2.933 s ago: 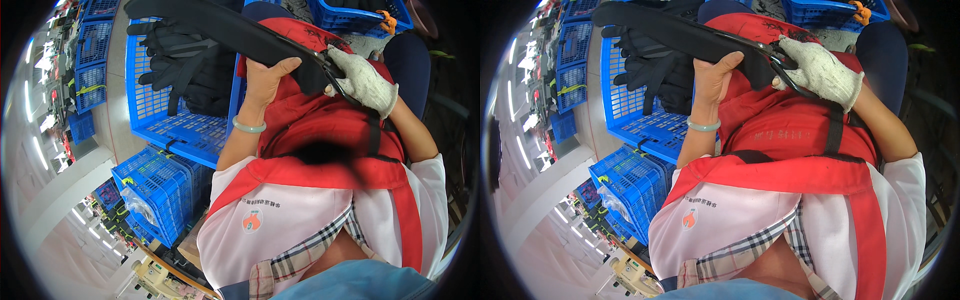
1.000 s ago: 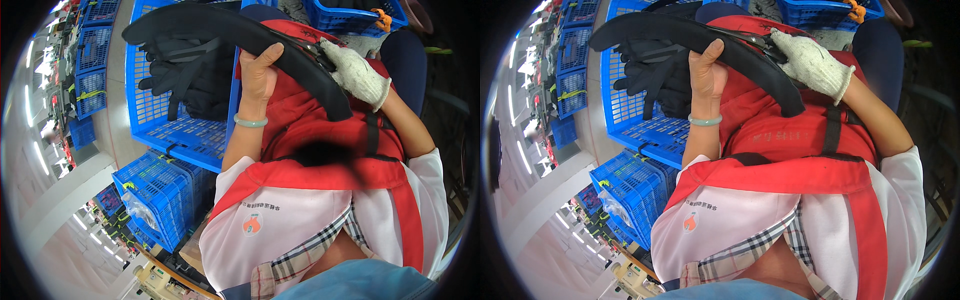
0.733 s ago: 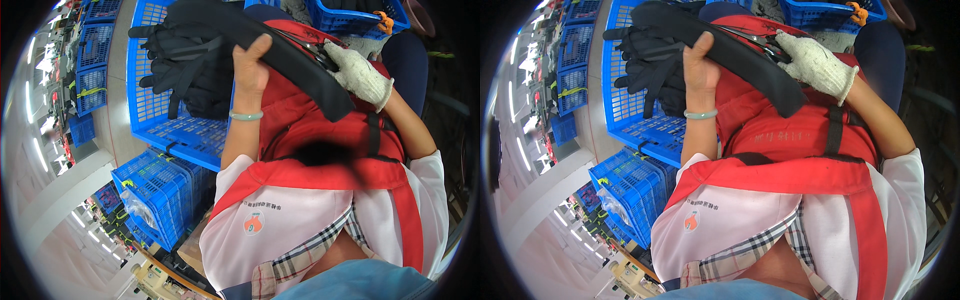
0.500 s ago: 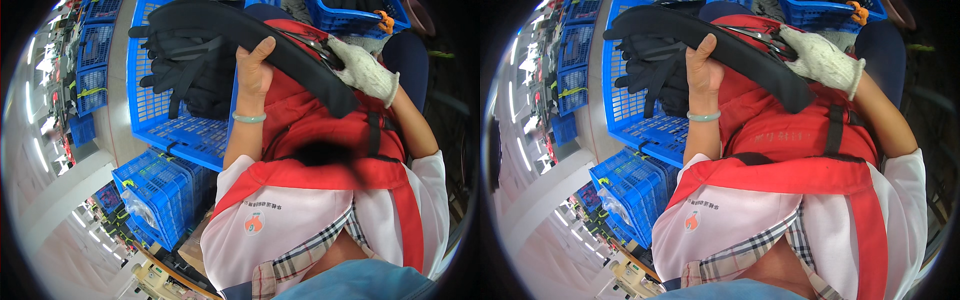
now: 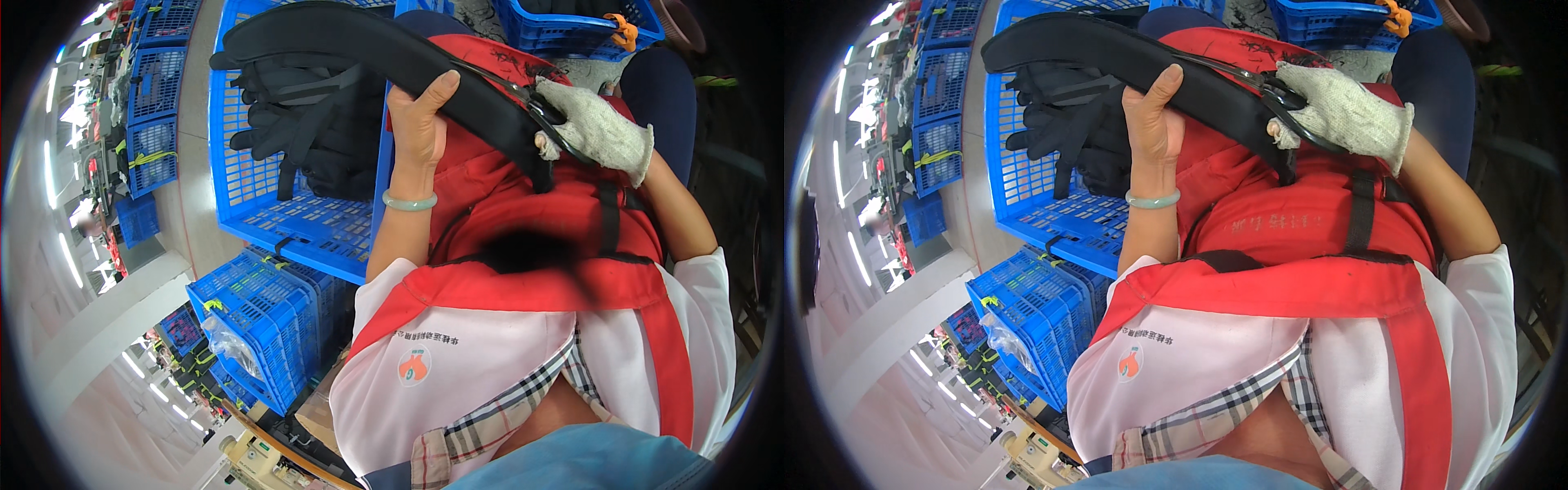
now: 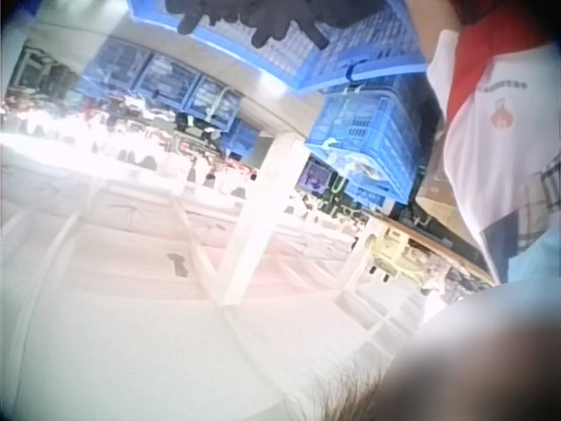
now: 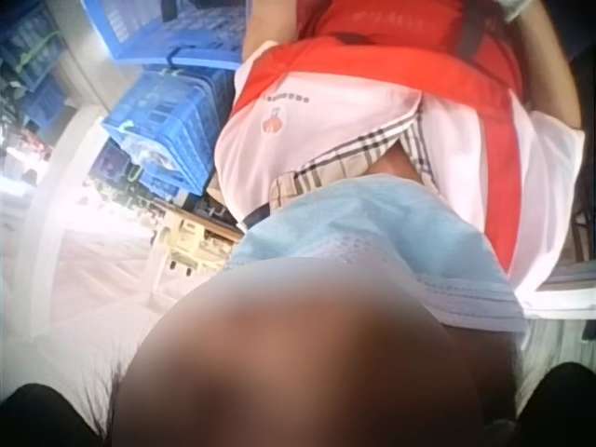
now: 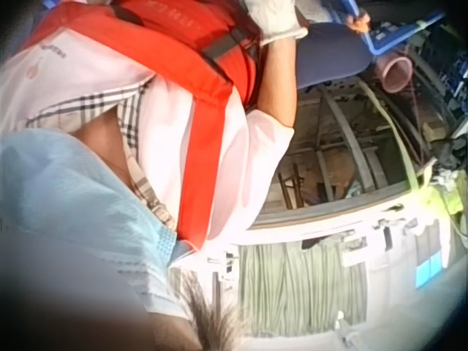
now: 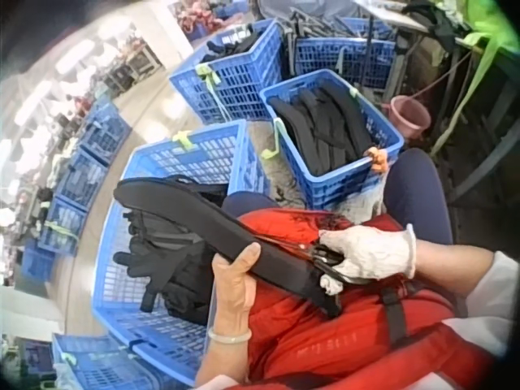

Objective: Trim excess material from black fabric straps using scissors in a factory setting.

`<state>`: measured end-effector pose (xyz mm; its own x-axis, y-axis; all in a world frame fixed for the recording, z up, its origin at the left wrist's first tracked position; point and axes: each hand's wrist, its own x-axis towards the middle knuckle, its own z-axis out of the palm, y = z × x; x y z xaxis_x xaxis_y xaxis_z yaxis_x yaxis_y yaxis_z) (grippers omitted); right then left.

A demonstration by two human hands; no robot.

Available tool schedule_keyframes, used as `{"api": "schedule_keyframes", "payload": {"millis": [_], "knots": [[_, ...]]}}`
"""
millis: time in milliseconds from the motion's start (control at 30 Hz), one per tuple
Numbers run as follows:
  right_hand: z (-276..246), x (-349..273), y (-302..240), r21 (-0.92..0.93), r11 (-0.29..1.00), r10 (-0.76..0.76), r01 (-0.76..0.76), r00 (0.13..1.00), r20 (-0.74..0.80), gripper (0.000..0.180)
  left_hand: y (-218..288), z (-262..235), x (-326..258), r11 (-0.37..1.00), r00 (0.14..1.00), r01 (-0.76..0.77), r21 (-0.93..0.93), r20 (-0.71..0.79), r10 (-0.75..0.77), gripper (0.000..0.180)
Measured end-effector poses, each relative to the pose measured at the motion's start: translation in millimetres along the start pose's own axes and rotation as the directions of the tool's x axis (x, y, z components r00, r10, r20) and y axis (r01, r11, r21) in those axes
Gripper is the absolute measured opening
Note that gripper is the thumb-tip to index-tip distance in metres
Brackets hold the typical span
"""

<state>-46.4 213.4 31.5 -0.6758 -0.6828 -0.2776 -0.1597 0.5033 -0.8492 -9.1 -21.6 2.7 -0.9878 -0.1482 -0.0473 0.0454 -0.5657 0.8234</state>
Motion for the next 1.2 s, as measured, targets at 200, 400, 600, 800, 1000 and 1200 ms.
{"api": "schedule_keyframes", "payload": {"millis": [200,400,600,800,1000,1200], "knots": [[16,6,1,-0.159,0.984,-0.109,0.086,0.983,-0.148,0.058,-2,9,-7,1.000,0.999,-0.010,0.020,-0.047,0.011,0.028],[23,8,12,-0.269,0.948,-0.235,0.170,0.944,-0.232,0.069,10,-4,1,0.998,1.000,0.009,0.057,0.011,-0.010,0.028],[24,9,4,-0.184,0.973,-0.169,0.140,0.974,-0.152,0.069,4,-1,-3,0.995,0.998,0.056,-0.083,-0.025,-0.058,0.026],[23,9,6,-0.264,0.954,-0.183,0.143,0.974,-0.136,0.079,4,3,-6,0.993,0.998,0.061,-0.099,0.007,-0.060,0.026],[23,10,7,-0.176,0.975,-0.156,0.133,0.980,-0.124,0.080,0,4,-5,0.994,0.999,0.047,-0.098,-0.009,-0.048,0.026],[20,4,4,-0.289,0.938,-0.235,0.195,0.965,-0.114,0.070,0,2,-3,0.983,0.996,0.078,-0.165,-0.019,-0.082,0.029]]}}
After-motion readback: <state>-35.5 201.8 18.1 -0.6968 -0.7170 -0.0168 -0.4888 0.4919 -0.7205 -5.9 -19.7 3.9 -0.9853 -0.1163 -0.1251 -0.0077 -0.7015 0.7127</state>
